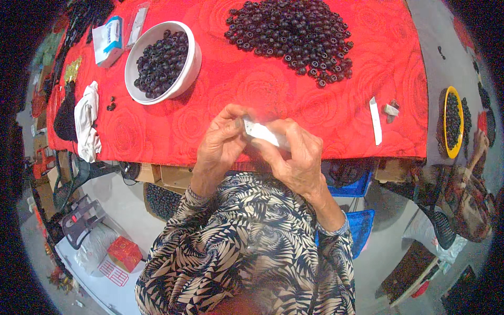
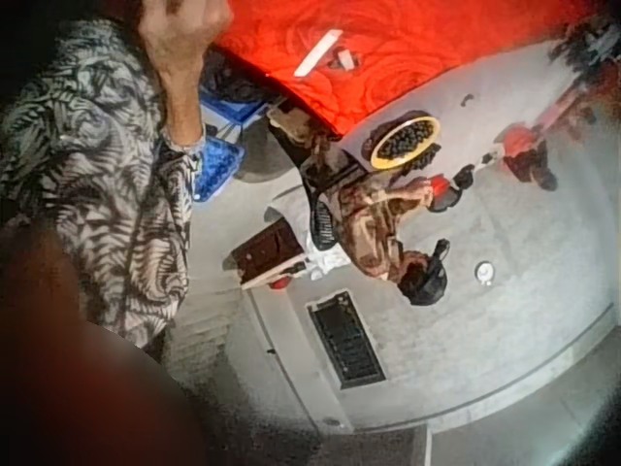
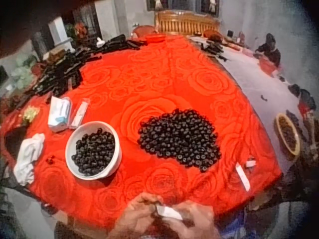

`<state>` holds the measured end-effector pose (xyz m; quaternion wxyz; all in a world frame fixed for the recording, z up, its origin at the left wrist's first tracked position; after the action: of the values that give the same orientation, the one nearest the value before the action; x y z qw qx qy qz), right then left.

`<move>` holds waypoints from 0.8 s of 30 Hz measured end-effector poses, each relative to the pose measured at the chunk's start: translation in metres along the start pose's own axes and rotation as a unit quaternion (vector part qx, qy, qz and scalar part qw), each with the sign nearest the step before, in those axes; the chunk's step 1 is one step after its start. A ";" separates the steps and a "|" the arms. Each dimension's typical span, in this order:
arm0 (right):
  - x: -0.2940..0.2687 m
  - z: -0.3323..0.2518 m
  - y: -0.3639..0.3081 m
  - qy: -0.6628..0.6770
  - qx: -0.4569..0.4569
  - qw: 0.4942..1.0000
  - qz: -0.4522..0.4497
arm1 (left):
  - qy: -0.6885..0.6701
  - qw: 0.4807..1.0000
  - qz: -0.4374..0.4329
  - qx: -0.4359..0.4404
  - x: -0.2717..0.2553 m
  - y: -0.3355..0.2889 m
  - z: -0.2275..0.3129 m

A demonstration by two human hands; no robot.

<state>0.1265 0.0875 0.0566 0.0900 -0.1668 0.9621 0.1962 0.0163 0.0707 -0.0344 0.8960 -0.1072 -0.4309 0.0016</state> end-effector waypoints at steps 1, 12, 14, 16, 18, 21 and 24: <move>0.000 0.001 0.000 0.001 0.000 1.000 0.001 | 0.002 1.000 0.000 0.000 0.000 0.000 0.001; 0.000 -0.001 0.001 -0.004 -0.010 0.999 -0.034 | 0.025 0.999 -0.039 -0.009 0.004 0.000 0.005; 0.000 -0.001 0.002 0.002 -0.006 0.999 -0.036 | 0.028 0.999 -0.040 -0.010 0.004 0.000 0.007; 0.002 0.000 0.003 0.011 -0.002 0.999 -0.039 | 0.033 0.999 -0.038 -0.010 0.004 -0.001 0.010; 0.002 -0.002 0.005 0.002 -0.016 0.999 -0.045 | 0.043 0.998 -0.028 -0.022 0.001 0.000 0.009; 0.003 -0.003 0.007 0.032 -0.041 0.997 -0.062 | 0.045 0.998 -0.036 -0.040 0.003 -0.001 0.009; -0.038 0.038 0.018 -0.104 0.086 0.987 0.092 | 0.039 0.983 -0.161 -0.082 0.036 -0.017 0.001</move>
<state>0.1597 0.1292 0.0376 0.1849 -0.0475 0.9721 0.1364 0.0363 0.0580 -0.0028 0.8890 -0.1101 -0.4055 -0.1821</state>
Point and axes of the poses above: each hand's wrist, its own y-axis towards the middle knuckle, its own x-axis out of the palm, z = x × y, the point moved 10 cm from there along y, towards the middle knuckle, and after that the axes turned 14 degrees about y, right-handed, at the moved point
